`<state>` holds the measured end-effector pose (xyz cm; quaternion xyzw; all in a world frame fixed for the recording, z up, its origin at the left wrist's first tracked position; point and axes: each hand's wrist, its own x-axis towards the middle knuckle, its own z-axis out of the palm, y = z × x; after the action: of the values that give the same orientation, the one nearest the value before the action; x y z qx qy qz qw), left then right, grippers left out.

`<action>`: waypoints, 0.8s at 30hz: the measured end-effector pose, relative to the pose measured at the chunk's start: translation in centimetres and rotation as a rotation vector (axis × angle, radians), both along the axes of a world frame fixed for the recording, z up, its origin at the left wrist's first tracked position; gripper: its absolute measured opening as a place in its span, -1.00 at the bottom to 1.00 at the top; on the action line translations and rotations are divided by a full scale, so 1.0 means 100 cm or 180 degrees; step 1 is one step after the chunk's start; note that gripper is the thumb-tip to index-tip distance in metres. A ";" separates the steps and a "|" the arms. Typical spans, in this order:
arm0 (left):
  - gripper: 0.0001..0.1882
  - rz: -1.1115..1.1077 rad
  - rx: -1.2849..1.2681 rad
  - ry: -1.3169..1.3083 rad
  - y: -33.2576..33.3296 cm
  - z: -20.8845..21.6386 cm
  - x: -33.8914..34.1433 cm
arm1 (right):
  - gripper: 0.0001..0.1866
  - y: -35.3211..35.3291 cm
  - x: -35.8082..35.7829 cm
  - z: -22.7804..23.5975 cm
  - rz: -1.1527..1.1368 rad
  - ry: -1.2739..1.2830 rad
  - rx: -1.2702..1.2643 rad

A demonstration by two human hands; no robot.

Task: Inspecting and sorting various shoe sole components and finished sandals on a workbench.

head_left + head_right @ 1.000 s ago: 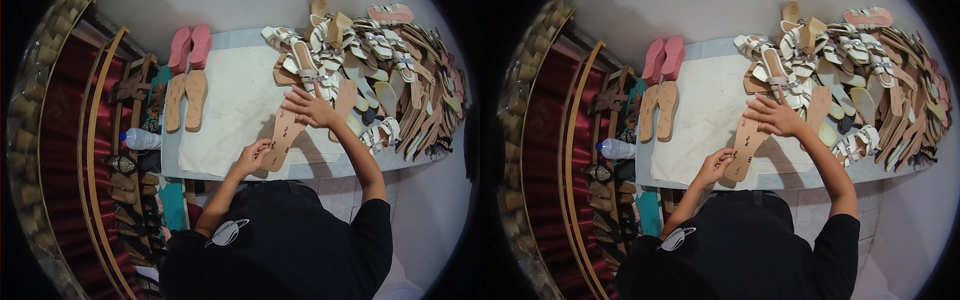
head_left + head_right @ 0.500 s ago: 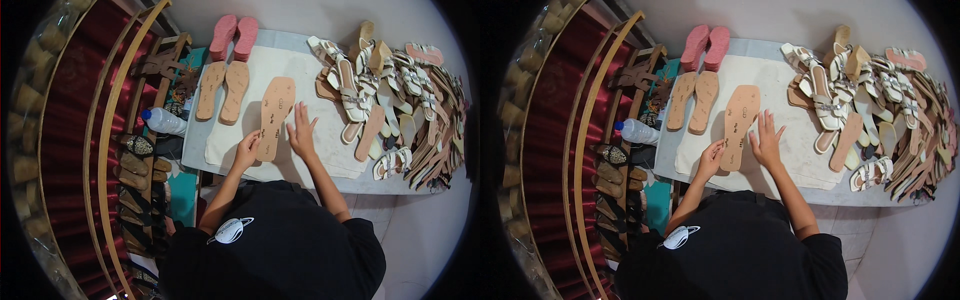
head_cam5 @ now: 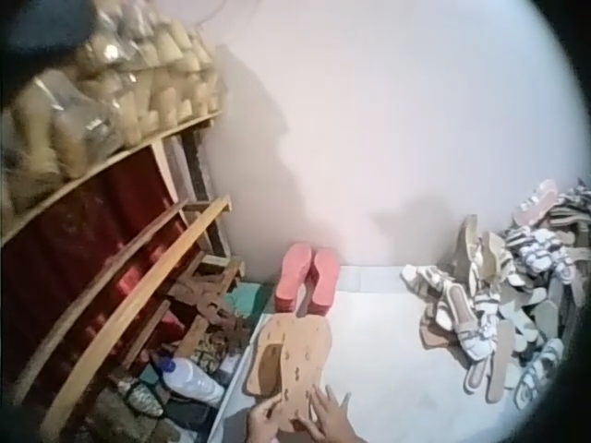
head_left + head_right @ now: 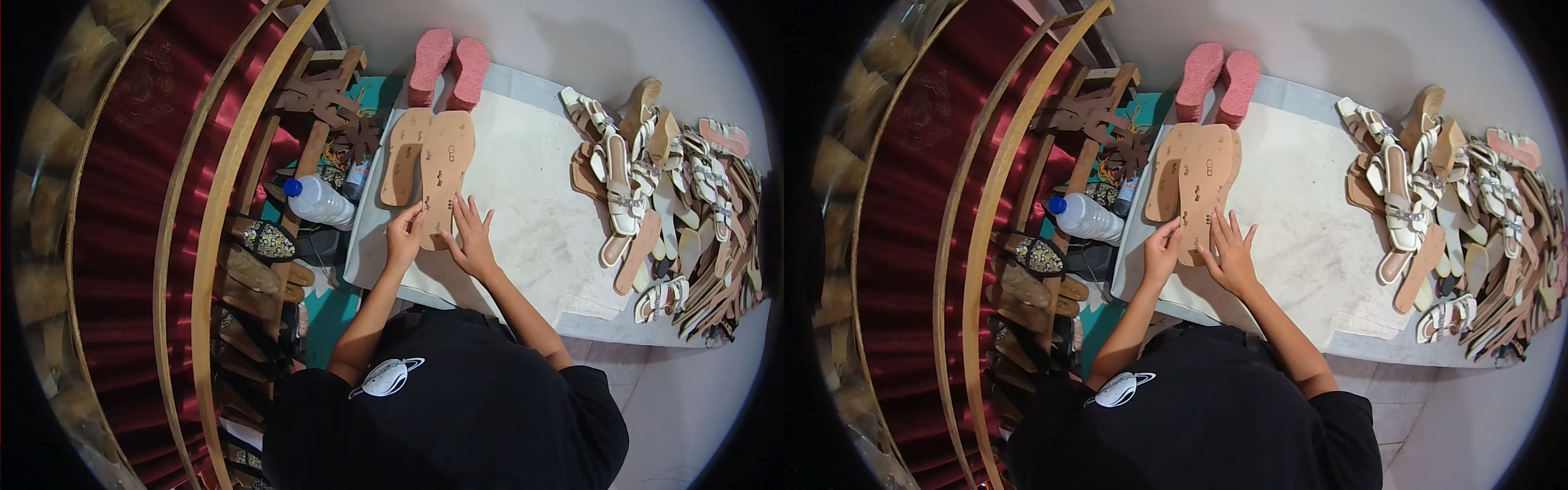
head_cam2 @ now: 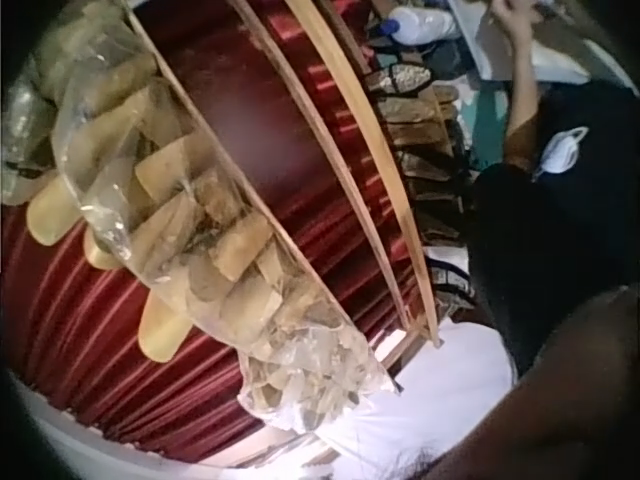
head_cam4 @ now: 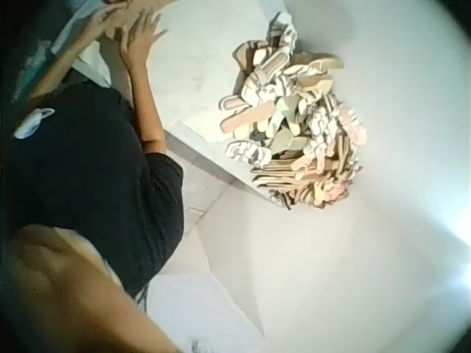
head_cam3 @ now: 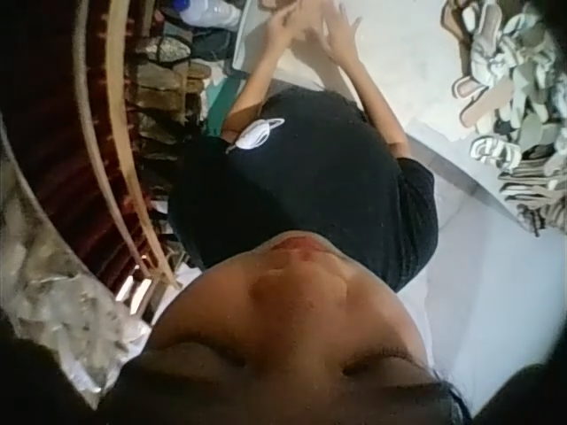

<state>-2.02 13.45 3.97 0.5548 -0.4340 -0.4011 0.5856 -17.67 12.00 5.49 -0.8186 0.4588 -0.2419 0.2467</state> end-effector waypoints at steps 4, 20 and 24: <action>-0.75 0.0177 -0.0090 -0.0184 -0.020 -0.002 0.032 | -0.30 -0.024 0.031 0.001 0.0038 0.0191 -0.0126; -0.81 0.0561 -0.0573 -0.1778 -0.087 -0.038 0.093 | -0.26 -0.087 0.090 -0.021 -0.0099 0.1272 -0.0400; -0.80 0.0532 -0.0542 -0.1691 -0.090 -0.048 0.095 | -0.21 -0.092 0.090 -0.026 -0.0085 0.1152 -0.0544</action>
<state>7.47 4.44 -0.82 0.6231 -0.5571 -0.1542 0.5270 -8.69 2.81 2.90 -0.8605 0.4843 -0.1321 0.0867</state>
